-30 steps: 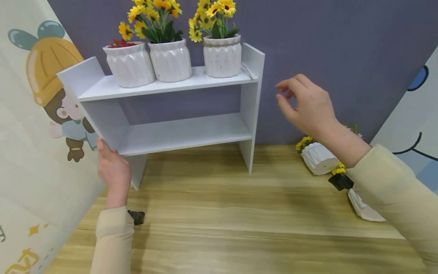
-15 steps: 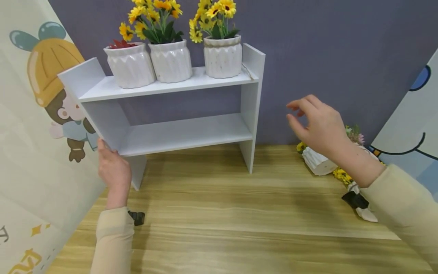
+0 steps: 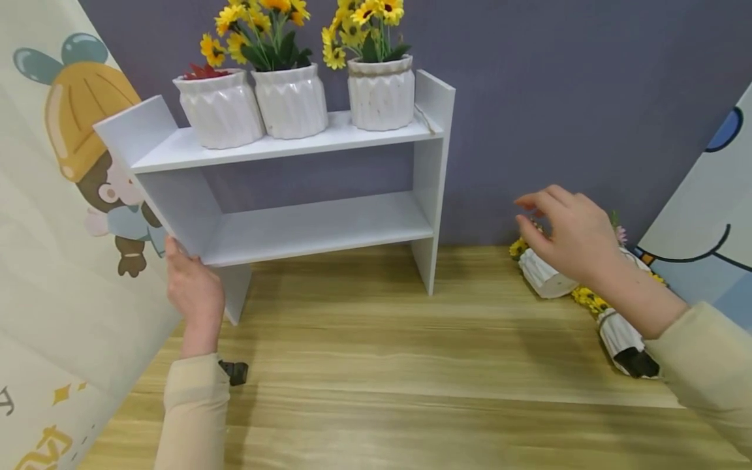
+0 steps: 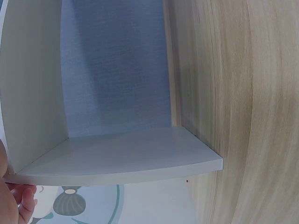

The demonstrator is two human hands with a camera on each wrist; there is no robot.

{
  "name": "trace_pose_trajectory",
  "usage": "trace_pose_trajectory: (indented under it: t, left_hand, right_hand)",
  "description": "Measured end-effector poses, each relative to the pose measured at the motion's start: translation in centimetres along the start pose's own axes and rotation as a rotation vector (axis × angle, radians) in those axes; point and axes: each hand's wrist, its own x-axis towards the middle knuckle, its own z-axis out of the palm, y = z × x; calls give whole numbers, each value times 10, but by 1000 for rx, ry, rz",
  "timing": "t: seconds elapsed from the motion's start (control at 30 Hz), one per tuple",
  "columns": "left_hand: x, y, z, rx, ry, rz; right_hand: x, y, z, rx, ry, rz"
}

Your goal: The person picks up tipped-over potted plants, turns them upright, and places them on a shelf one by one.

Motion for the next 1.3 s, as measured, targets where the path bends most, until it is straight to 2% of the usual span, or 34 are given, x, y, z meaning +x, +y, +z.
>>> trace_pose_trajectory:
  t: [0.33, 0.57, 0.83, 1.07, 1.3]
  left_hand:
    - [0, -1, 1, -1, -18, -20]
    - [1, -2, 1, -4, -19, -9]
    - [1, -1, 1, 0, -33, -18]
    - [6, 2, 3, -17, -58, -18]
    - [2, 1, 0, -7, -60, -49]
  right_hand:
    - [-24, 13, 2, -22, -3, 63]
    - [-36, 21, 0, -38, 26, 31]
    - [-54, 31, -1, -37, -15, 86]
    - [-75, 43, 0, -55, -110, 207]
    - [-93, 54, 5, -72, -165, 268]
